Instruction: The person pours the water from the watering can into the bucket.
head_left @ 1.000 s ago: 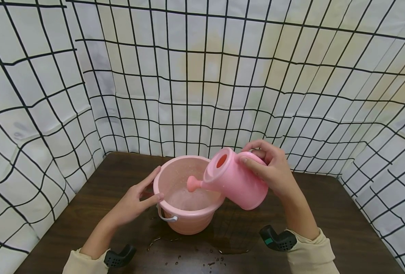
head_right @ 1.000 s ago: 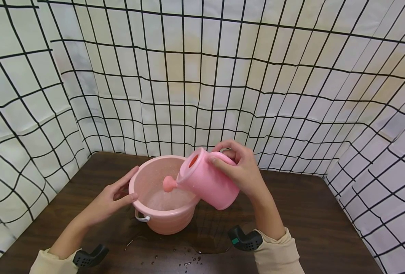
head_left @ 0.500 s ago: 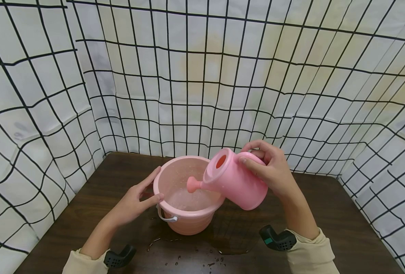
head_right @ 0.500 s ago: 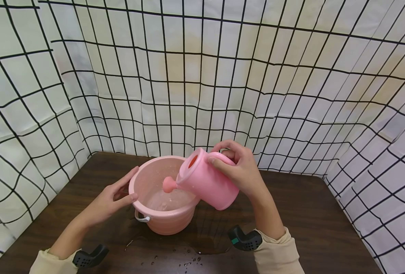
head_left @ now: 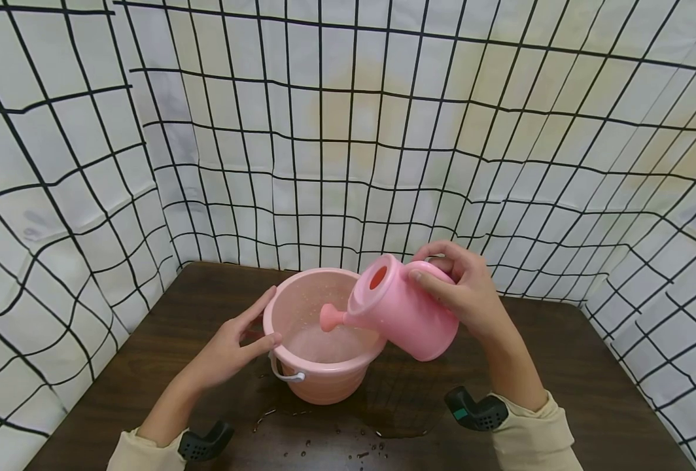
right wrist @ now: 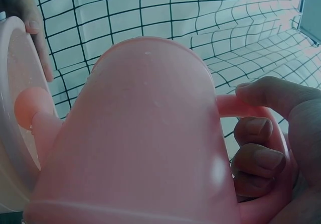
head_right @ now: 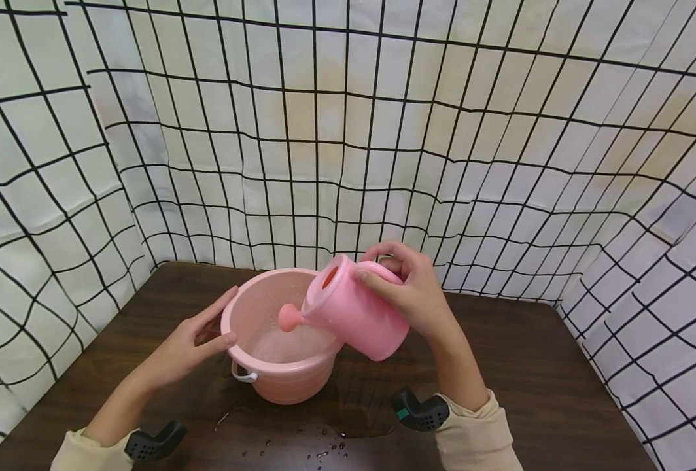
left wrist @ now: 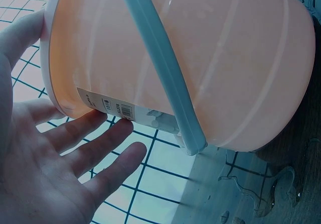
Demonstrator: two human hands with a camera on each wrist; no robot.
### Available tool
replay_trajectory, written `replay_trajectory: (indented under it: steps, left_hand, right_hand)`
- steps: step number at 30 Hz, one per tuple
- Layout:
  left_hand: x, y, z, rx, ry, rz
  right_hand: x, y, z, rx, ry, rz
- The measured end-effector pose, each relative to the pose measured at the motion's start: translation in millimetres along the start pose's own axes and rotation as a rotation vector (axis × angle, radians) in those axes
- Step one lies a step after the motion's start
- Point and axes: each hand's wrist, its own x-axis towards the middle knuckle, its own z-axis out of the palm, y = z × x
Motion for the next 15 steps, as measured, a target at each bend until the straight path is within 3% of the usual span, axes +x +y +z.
replay_trajectory:
  steps: [15]
  left_hand:
    - [0.8, -0.1, 0.0, 0.000, 0.002, -0.007]
  right_hand:
    - [3.4, 3.7, 5.3, 0.016, 0.005, 0.018]
